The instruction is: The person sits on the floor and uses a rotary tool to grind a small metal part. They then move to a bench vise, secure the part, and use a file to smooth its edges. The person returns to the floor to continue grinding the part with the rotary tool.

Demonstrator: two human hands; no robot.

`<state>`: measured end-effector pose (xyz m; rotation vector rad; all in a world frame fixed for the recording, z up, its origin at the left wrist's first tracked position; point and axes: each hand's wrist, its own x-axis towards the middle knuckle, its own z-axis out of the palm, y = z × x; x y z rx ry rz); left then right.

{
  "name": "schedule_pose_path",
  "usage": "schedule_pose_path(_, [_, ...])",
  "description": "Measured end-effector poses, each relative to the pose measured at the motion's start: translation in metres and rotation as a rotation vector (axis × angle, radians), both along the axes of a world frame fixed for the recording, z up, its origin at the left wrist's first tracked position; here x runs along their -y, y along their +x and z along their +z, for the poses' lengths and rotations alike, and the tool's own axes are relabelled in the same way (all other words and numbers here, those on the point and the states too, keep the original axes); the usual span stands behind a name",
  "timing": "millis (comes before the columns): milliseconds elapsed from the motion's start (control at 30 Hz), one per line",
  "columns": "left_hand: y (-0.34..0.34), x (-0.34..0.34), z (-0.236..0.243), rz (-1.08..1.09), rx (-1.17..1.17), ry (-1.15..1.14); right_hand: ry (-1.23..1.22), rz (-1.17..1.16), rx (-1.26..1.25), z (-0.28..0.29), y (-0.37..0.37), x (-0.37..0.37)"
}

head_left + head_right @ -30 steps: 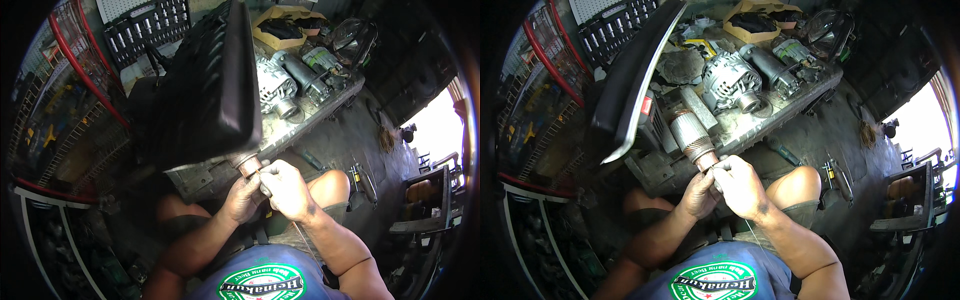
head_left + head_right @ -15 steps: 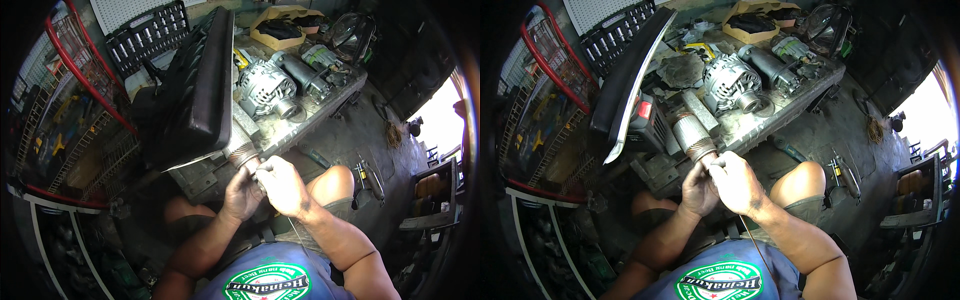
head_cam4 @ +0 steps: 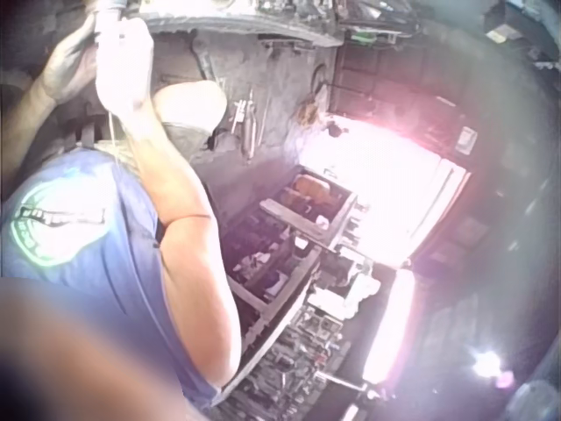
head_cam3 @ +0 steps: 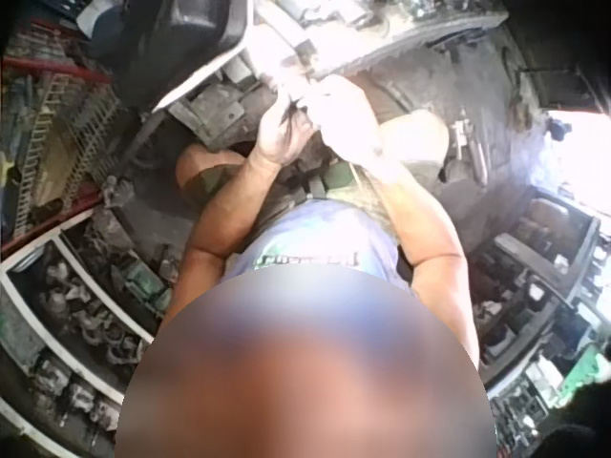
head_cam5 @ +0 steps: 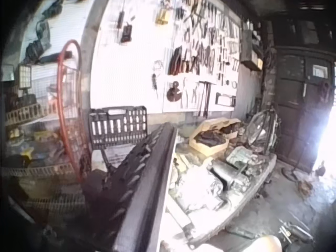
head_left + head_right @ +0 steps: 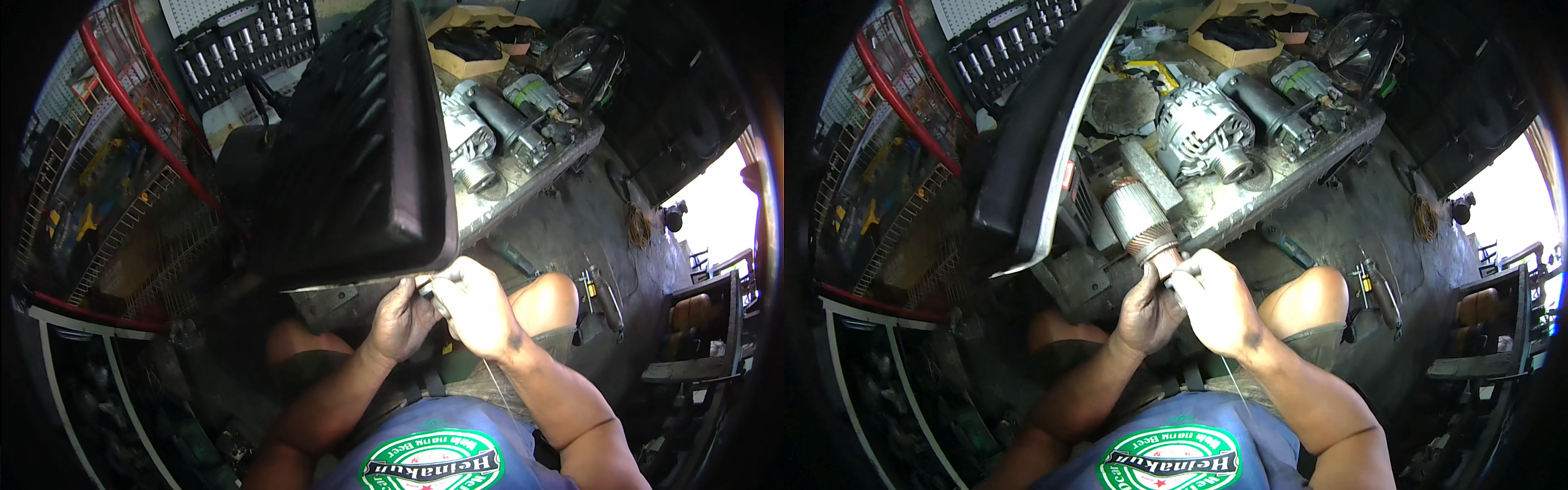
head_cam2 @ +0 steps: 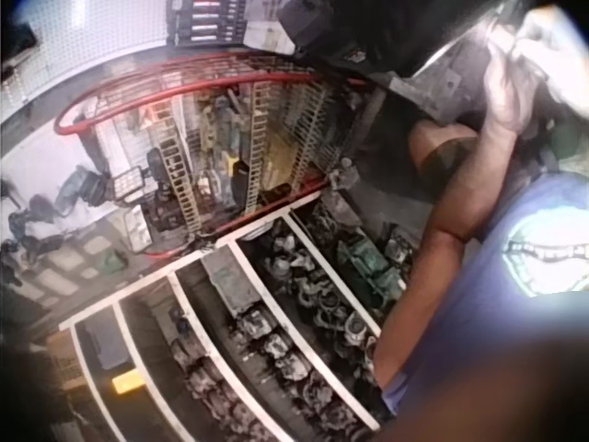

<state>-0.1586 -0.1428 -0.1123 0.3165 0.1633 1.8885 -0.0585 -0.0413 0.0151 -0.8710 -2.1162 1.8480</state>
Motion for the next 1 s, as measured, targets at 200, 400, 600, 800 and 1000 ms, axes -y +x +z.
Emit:
schedule_pose_path(200, [-0.0002,-0.0023,-0.0019,0.024,0.039,-0.021,-0.015,-0.012,0.085,-0.0026,0.0007,0.0002])
schedule_pose_path(400, [-0.0015,-0.0016,-0.0006,0.035,-0.015,-0.013,0.087,0.018,-0.062,-0.005,-0.0012,-0.0015])
schedule_pose_path(600, [0.0001,-0.0008,-0.0003,-0.002,0.049,-0.018,-0.005,-0.029,0.088,0.0027,0.0016,-0.0012])
schedule_pose_path(800, [-0.0006,-0.0044,-0.0067,0.021,-0.005,0.012,0.056,-0.012,0.017,-0.0028,0.0029,-0.0002])
schedule_pose_path(1000, [-0.0007,-0.0015,-0.0003,0.007,0.011,-0.004,0.094,-0.035,0.074,-0.0021,0.0009,0.0029])
